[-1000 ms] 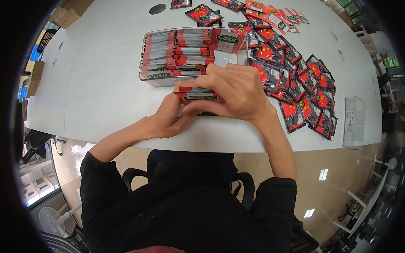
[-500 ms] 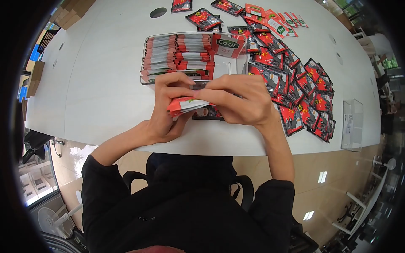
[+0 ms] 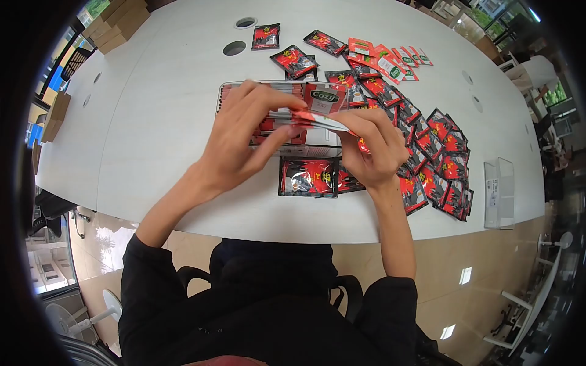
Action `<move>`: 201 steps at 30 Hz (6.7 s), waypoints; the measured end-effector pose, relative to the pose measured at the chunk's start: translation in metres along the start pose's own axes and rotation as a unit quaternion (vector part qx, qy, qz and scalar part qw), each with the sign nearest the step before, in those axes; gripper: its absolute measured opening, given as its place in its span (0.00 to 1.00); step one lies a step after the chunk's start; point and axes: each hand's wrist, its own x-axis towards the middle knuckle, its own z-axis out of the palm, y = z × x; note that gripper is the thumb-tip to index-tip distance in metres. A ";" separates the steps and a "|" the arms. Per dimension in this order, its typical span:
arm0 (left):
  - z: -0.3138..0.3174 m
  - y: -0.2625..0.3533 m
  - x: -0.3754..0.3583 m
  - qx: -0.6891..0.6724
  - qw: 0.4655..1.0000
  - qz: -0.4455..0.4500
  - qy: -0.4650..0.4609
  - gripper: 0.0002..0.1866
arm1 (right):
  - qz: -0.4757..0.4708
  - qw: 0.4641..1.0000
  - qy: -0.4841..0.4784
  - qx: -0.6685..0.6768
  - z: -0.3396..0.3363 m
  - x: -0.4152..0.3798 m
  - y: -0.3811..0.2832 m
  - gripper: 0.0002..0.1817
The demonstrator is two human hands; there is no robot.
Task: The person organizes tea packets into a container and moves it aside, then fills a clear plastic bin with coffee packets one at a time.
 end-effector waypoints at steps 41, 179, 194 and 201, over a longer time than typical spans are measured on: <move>0.011 -0.064 0.081 0.231 0.950 0.022 -0.208 0.05 | 0.200 0.971 -0.112 -0.059 0.010 -0.008 0.029 0.24; 0.008 -0.031 0.073 0.048 0.992 0.016 -0.118 0.21 | 0.105 0.993 0.042 -0.015 -0.002 0.001 0.034 0.11; 0.010 -0.042 0.083 -0.067 0.976 -0.046 -0.201 0.16 | 0.100 0.994 -0.037 -0.010 0.005 0.001 0.041 0.27; -0.003 -0.029 0.087 -0.036 0.958 -0.090 -0.270 0.14 | 0.088 0.993 -0.064 -0.053 -0.002 0.003 0.040 0.25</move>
